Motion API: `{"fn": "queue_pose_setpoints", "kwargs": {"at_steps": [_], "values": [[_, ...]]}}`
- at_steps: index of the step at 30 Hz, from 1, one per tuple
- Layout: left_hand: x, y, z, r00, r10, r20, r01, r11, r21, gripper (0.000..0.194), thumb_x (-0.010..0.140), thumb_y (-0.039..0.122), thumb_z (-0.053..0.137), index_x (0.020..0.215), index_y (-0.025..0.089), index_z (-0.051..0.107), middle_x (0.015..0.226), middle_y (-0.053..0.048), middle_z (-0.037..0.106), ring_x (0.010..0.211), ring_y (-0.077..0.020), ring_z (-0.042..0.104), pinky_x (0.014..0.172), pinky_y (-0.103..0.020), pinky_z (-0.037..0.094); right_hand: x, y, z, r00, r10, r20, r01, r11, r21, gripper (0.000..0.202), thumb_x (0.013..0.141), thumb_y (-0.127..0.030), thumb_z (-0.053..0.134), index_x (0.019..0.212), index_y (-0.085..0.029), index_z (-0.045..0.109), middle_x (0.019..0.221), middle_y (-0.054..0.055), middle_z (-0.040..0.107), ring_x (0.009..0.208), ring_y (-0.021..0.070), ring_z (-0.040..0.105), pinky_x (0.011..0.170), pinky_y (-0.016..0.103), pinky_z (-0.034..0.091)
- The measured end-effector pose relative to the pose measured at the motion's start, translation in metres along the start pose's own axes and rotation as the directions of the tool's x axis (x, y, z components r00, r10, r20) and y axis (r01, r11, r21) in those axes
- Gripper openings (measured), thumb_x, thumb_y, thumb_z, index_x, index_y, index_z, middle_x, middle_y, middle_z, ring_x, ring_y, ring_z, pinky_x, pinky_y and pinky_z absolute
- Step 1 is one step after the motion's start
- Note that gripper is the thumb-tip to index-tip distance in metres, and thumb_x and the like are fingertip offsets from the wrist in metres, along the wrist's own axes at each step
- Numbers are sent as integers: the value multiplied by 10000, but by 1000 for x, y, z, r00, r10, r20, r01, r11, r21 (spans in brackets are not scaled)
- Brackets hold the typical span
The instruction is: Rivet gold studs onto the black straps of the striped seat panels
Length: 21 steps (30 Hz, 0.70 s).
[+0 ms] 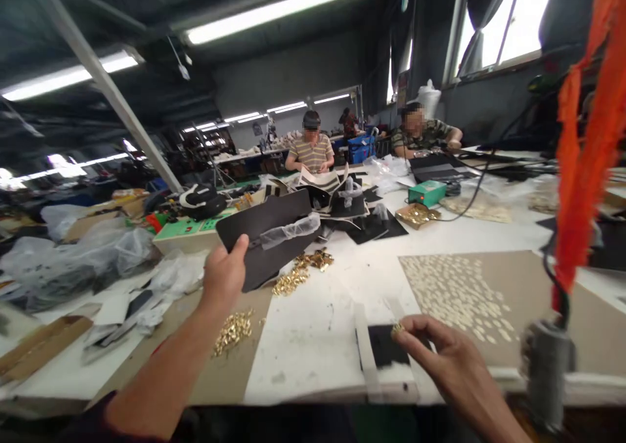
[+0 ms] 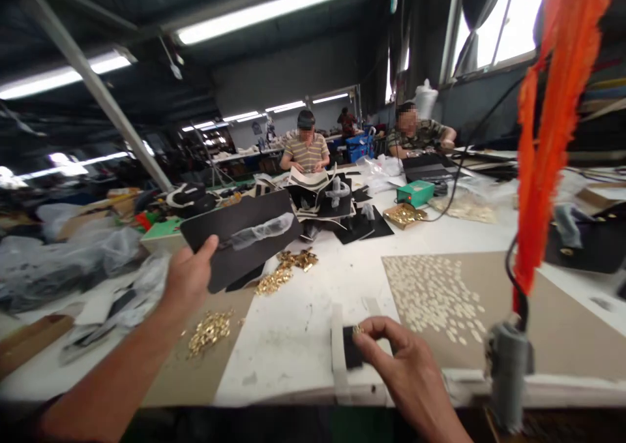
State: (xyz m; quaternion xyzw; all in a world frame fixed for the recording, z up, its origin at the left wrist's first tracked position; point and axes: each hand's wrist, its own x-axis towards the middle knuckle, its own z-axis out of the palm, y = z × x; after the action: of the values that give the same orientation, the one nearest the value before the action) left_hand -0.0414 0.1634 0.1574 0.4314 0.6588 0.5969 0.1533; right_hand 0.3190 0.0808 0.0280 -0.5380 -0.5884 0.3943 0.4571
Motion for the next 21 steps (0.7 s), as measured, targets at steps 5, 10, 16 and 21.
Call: {"fn": "queue_pose_setpoints", "kwargs": {"at_steps": [5, 10, 16, 21], "values": [[-79, -13, -40, 909, -195, 368, 291, 929, -227, 465, 764, 385, 859, 1161, 167, 754, 939, -88, 819, 886, -313, 783, 766, -387, 657, -11, 34, -8, 1000, 18, -17, -17, 999, 35, 349, 849, -556, 731, 865, -208, 756, 858, 46, 742, 811, 233, 662, 736, 314, 509], [-84, -42, -40, 813, -391, 431, 528, 808, -262, 356, 824, 236, 817, 1159, 134, 758, 956, -135, 822, 822, -314, 800, 770, -435, 673, -9, 53, 5, 997, -1, 75, 6, 998, -60, 267, 875, -473, 722, 878, -210, 770, 886, 51, 765, 851, 244, 696, 776, 338, 512], [-81, -70, -2, 741, -552, 382, 667, 546, -507, 329, 961, 116, 635, 1285, 90, 685, 991, -148, 819, 812, -252, 807, 844, -434, 673, 18, 68, 26, 957, -221, 190, 269, 923, -277, 179, 938, -346, 649, 925, -239, 793, 939, 47, 774, 874, 231, 719, 797, 336, 530], [-120, -113, 26, 679, -638, 363, 689, 383, -615, 312, 983, 102, 605, 1281, 93, 695, 1050, -155, 815, 924, -256, 805, 917, -416, 658, 38, 79, 35, 894, -296, 336, 400, 864, -306, 138, 951, -300, 672, 934, -300, 809, 936, 21, 765, 902, 226, 687, 823, 343, 513]]}}
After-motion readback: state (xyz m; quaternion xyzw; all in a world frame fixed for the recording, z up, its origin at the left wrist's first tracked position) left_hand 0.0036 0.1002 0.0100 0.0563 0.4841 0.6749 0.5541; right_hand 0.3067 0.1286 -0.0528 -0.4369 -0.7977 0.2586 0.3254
